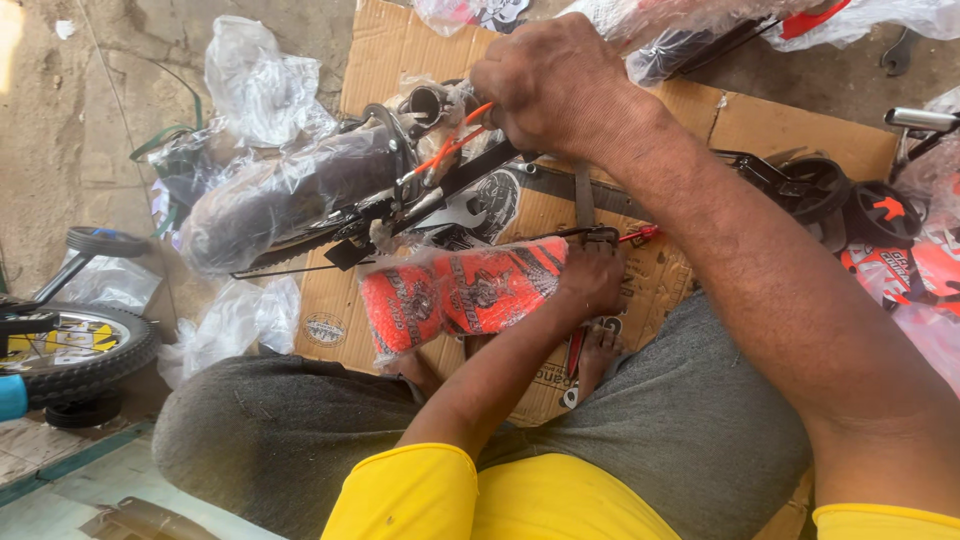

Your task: The person assembles a bicycle by attaching the handlebars to the frame and tightening the bolts. They use a screwdriver and wrench to secure the components and adjust the handlebar position.

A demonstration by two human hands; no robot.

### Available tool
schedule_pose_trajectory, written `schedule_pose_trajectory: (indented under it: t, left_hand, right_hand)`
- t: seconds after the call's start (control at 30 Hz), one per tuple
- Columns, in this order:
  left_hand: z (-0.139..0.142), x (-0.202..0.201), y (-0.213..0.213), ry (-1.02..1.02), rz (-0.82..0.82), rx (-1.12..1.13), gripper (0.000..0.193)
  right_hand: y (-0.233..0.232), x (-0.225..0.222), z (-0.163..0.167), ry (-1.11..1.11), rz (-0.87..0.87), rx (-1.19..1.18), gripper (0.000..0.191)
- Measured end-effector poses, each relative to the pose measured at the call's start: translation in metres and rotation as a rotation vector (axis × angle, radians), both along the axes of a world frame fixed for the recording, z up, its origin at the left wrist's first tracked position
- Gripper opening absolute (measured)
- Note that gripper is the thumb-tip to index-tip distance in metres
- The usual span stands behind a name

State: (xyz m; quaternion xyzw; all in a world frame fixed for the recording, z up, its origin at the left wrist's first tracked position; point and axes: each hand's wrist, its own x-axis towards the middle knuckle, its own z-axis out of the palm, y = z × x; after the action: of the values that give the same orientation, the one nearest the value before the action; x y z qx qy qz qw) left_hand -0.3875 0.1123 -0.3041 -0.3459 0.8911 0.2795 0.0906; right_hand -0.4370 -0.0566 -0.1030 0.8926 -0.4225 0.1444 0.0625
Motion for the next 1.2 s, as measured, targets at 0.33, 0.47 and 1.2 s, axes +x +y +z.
schedule_pose_trajectory:
  t: [0.33, 0.47, 1.2]
  left_hand:
    - [0.007, 0.034, -0.015, 0.116, 0.023, 0.062, 0.056]
    - [0.015, 0.075, -0.010, 0.211, -0.018, 0.019, 0.041]
    - [0.105, 0.190, 0.008, 0.605, 0.103, -0.165, 0.051]
  right_hand:
    - [-0.014, 0.003, -0.002, 0.044, 0.062, 0.098, 0.050]
    - [-0.017, -0.001, -0.009, 0.084, 0.082, 0.036, 0.032]
    - [-0.041, 0.017, -0.029, -0.239, 0.050, -0.042, 0.054]
